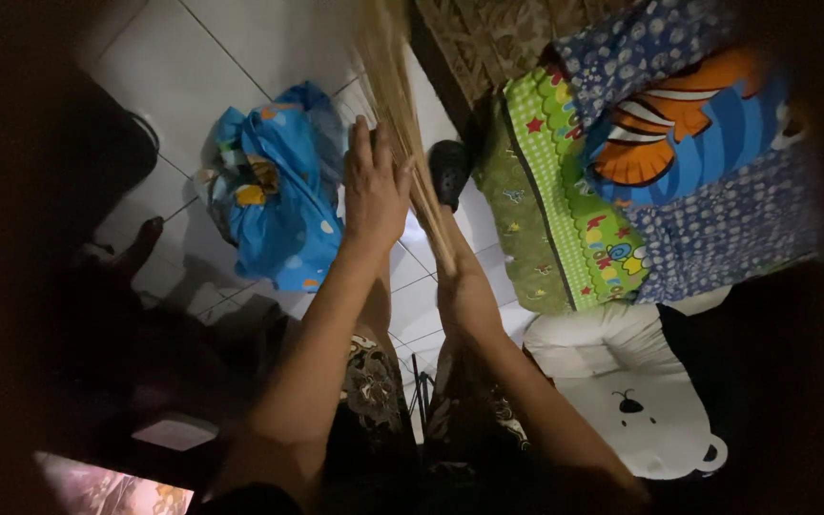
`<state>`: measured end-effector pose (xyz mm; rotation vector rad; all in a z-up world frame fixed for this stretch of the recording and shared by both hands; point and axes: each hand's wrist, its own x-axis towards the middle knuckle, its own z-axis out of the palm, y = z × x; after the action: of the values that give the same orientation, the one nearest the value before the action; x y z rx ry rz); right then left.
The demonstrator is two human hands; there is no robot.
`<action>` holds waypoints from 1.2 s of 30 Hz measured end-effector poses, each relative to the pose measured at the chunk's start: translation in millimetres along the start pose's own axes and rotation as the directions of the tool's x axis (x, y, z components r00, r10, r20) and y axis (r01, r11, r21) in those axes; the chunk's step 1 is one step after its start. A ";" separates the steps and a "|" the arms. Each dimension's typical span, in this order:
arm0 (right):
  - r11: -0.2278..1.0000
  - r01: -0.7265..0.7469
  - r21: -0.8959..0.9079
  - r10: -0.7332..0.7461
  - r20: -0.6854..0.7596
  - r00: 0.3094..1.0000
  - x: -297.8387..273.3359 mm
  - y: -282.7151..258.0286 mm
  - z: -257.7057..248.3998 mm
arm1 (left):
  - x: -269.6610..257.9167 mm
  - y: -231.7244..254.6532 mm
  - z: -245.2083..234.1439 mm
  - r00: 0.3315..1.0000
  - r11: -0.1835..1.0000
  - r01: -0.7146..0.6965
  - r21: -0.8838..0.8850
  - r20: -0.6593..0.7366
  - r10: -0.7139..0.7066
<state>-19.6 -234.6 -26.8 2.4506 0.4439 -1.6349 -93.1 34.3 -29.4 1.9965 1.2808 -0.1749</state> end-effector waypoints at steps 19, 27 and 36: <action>0.924 0.349 0.154 -0.337 -0.103 0.936 -71.8 -93.1 -41.5 | -5.6 14.6 -4.0 0.998 0.996 -0.059 -0.062 -0.007 0.059; 0.977 -0.147 0.153 0.152 -0.021 0.988 -60.5 -23.4 -63.0 | -2.9 15.8 -17.8 0.999 0.996 -0.022 -0.085 0.034 0.025; 0.892 0.020 0.451 -0.036 0.027 0.999 -77.4 30.2 12.9 | -5.5 17.4 -9.6 0.998 0.995 -0.052 -0.080 0.040 0.056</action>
<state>-48.5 -278.9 38.6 2.7342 0.0947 -1.9761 -83.9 32.6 -11.0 1.9481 1.1879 -0.1378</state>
